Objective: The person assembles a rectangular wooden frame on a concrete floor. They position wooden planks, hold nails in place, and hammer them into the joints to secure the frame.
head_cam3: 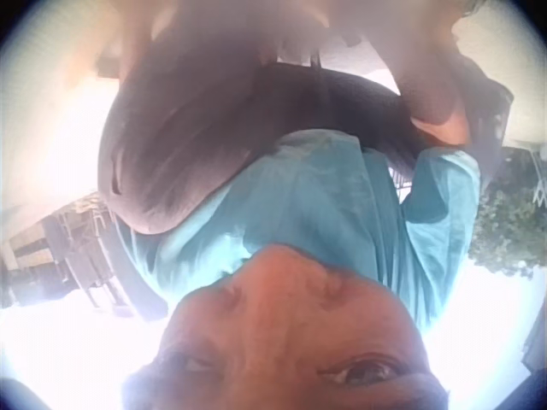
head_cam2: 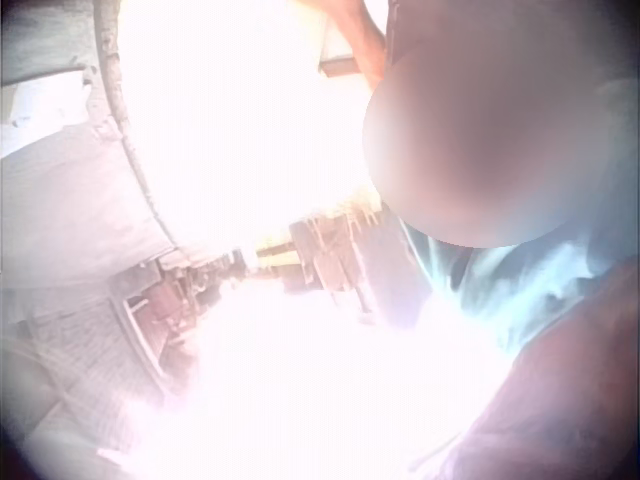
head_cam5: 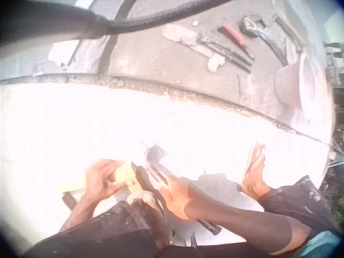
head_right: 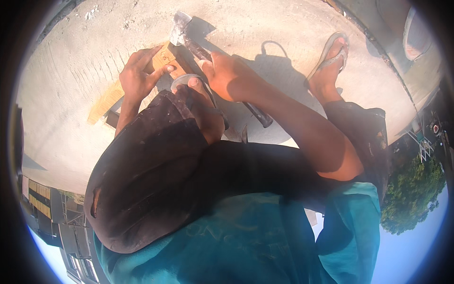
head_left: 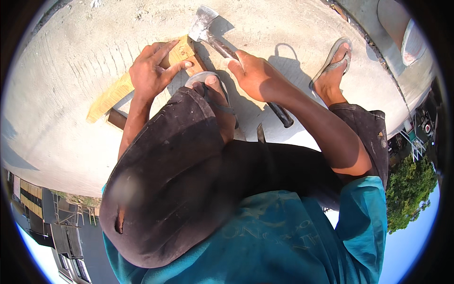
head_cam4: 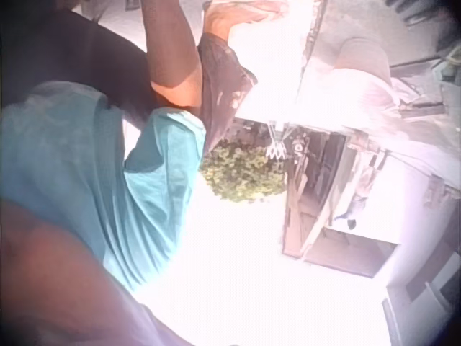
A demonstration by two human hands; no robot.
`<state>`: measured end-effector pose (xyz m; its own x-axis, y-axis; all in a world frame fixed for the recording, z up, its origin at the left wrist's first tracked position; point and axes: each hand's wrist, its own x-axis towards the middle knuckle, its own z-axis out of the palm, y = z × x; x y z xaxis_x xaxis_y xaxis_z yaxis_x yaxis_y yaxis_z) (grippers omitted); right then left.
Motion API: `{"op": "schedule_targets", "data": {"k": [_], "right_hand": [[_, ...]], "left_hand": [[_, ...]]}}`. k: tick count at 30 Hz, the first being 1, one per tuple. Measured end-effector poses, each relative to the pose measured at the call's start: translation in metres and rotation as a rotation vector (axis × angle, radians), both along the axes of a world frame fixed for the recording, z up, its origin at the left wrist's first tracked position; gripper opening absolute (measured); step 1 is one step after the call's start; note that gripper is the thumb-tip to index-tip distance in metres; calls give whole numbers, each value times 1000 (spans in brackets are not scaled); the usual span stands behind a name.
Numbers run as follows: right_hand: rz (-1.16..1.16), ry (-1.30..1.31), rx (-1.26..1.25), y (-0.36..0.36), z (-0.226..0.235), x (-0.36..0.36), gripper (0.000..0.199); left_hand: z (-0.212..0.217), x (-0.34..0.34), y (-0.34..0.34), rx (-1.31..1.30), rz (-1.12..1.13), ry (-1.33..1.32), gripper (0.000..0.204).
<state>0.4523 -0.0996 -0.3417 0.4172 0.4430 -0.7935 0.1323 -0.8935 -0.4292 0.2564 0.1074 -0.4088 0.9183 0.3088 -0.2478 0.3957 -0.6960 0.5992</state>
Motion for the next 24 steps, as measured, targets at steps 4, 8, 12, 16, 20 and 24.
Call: {"op": "schedule_targets", "data": {"k": [4, 8, 12, 16, 20, 24], "right_hand": [[-47, 98, 94, -21, -9, 15, 62], [-532, 310, 209, -64, -55, 29, 57], [130, -103, -31, -10, 17, -28, 51], [-140, 155, 80, 4, 35, 69, 54], [-288, 80, 107, -25, -11, 14, 59], [127, 225, -190, -12, 6, -4, 64]], "left_hand": [[-2, -3, 1, -23, 1, -11, 61], [0, 2, 1, -17, -20, -11, 60], [1, -6, -4, -18, -12, -1, 62], [2, -11, -2, -21, 21, 48, 61], [1, 2, 3, -18, -18, 26, 60], [0, -6, 3, -16, -17, 30, 60]]}}
